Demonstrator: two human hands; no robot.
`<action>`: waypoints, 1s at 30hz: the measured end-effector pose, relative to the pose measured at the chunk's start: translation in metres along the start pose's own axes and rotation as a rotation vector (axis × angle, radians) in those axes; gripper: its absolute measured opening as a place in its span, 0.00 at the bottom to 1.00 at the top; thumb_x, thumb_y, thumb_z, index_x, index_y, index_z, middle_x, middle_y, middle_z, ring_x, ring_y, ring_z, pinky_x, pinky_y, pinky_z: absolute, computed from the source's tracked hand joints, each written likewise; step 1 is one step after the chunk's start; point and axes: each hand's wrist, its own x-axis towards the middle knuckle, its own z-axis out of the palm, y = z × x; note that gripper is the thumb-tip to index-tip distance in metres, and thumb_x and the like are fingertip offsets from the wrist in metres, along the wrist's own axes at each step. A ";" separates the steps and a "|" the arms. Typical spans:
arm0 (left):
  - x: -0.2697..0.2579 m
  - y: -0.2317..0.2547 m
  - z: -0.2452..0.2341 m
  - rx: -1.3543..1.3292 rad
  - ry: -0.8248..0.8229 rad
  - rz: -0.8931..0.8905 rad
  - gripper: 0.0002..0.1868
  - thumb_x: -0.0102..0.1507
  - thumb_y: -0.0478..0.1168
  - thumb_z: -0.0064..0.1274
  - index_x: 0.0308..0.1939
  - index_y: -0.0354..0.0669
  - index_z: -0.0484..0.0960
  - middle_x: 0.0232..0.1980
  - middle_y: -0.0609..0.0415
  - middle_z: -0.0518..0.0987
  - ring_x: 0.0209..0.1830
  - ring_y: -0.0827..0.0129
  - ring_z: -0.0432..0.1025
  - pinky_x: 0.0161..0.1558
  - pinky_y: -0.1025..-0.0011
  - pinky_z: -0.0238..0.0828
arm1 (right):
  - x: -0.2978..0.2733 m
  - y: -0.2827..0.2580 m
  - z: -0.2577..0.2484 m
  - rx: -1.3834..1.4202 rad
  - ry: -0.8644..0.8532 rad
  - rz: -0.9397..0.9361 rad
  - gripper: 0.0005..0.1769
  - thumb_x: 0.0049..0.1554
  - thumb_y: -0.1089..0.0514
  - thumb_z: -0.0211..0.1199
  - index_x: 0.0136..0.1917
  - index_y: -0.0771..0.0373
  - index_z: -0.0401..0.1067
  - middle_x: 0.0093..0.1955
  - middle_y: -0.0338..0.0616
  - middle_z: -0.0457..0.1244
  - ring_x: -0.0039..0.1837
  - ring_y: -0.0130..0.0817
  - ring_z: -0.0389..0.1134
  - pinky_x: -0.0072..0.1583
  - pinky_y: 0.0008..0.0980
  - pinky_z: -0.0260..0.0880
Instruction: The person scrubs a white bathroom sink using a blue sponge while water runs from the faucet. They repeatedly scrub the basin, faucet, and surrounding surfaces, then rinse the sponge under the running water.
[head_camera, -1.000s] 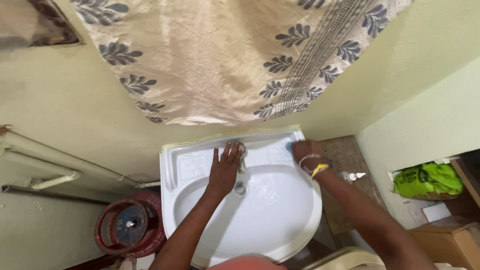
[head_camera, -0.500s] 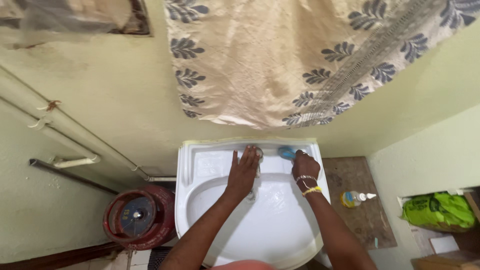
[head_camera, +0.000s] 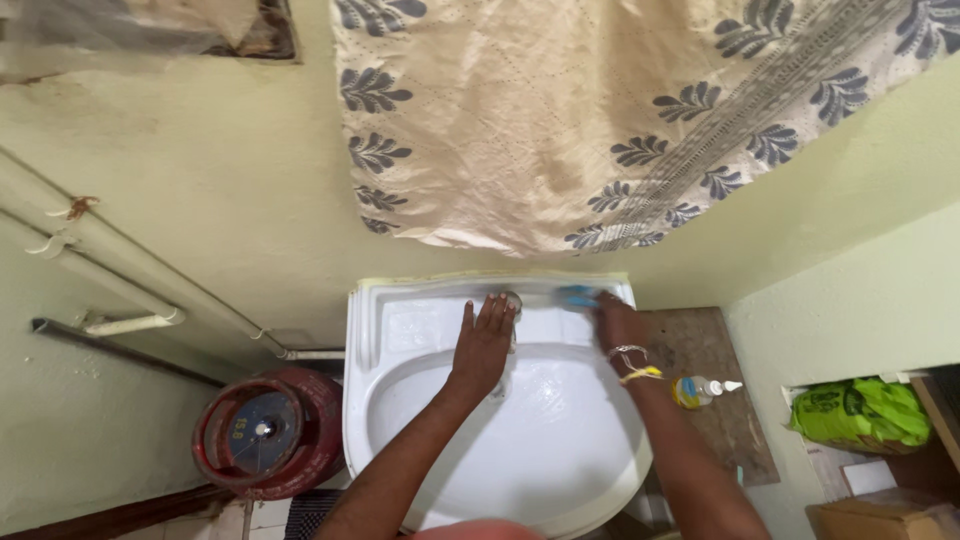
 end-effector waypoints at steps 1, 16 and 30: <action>0.001 0.002 0.000 0.008 -0.019 0.007 0.36 0.64 0.35 0.48 0.76 0.35 0.57 0.81 0.41 0.53 0.82 0.51 0.45 0.77 0.44 0.33 | 0.003 -0.012 0.010 0.042 0.099 -0.150 0.11 0.54 0.58 0.60 0.51 0.57 0.75 0.49 0.54 0.71 0.49 0.55 0.72 0.49 0.50 0.72; 0.001 0.002 -0.010 0.079 -0.115 -0.019 0.41 0.60 0.30 0.49 0.78 0.37 0.54 0.82 0.44 0.50 0.82 0.53 0.43 0.77 0.46 0.33 | -0.011 0.034 -0.008 -0.587 -0.544 -0.059 0.09 0.56 0.59 0.58 0.40 0.54 0.79 0.41 0.50 0.72 0.44 0.47 0.75 0.43 0.46 0.75; -0.002 -0.001 -0.005 -0.125 -0.012 -0.016 0.36 0.62 0.33 0.49 0.75 0.38 0.61 0.80 0.43 0.56 0.80 0.50 0.49 0.76 0.44 0.38 | -0.004 -0.065 0.025 -0.277 -0.632 0.185 0.16 0.63 0.49 0.54 0.47 0.57 0.79 0.42 0.50 0.72 0.45 0.47 0.76 0.47 0.47 0.76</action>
